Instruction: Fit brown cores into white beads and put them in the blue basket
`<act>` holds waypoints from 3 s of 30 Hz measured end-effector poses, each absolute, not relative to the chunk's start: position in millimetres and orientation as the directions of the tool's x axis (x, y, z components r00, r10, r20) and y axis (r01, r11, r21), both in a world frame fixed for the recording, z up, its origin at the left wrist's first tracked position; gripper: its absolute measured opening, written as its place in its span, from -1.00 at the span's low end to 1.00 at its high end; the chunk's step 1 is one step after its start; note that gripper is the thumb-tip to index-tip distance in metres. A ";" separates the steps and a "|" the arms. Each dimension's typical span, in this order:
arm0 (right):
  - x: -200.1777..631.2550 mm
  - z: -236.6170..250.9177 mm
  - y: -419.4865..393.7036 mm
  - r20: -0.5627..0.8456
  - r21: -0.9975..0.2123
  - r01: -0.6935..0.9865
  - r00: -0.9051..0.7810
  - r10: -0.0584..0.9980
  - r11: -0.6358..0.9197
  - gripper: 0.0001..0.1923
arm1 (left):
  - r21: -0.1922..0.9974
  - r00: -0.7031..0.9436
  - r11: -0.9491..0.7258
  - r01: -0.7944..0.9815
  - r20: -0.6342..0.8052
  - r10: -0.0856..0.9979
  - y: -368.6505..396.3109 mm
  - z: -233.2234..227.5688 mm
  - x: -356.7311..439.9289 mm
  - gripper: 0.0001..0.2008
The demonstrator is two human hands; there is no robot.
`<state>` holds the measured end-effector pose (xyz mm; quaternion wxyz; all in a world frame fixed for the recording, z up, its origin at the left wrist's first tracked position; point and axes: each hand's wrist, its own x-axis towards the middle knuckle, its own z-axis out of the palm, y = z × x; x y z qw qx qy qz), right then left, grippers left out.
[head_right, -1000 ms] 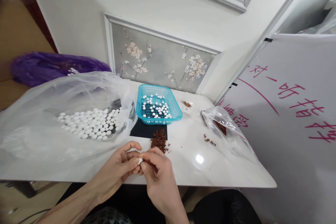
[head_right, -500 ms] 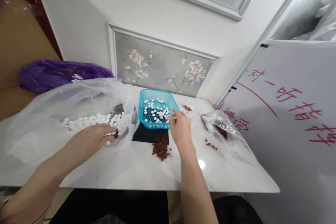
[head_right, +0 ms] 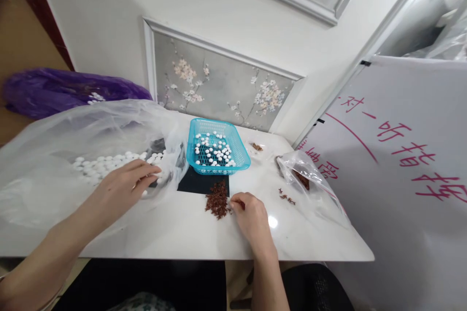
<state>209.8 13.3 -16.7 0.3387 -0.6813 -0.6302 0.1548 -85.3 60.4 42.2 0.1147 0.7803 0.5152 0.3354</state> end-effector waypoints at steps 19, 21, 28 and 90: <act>147.1 -11.3 -31.3 0.155 -0.987 0.053 0.122 0.980 0.150 -0.91 | 0.672 0.511 0.552 -0.493 -0.290 0.809 7.3 1.9 -15.9 -0.90; 138.2 -12.1 -31.4 0.124 -0.991 -0.028 0.111 0.986 0.128 -0.88 | 0.649 0.500 0.554 -0.521 -0.293 0.815 8.1 -0.1 -16.5 -0.87; 130.0 -8.9 -30.6 0.089 -0.984 -0.143 0.106 0.990 0.104 -0.91 | 0.692 0.545 0.515 -0.506 -0.207 0.813 5.8 1.1 -16.6 -0.92; 134.4 17.2 -40.8 0.175 -0.970 0.139 -0.172 0.969 0.200 -0.75 | 0.757 0.584 0.480 -0.443 -0.162 0.795 1.2 0.5 -16.4 -0.75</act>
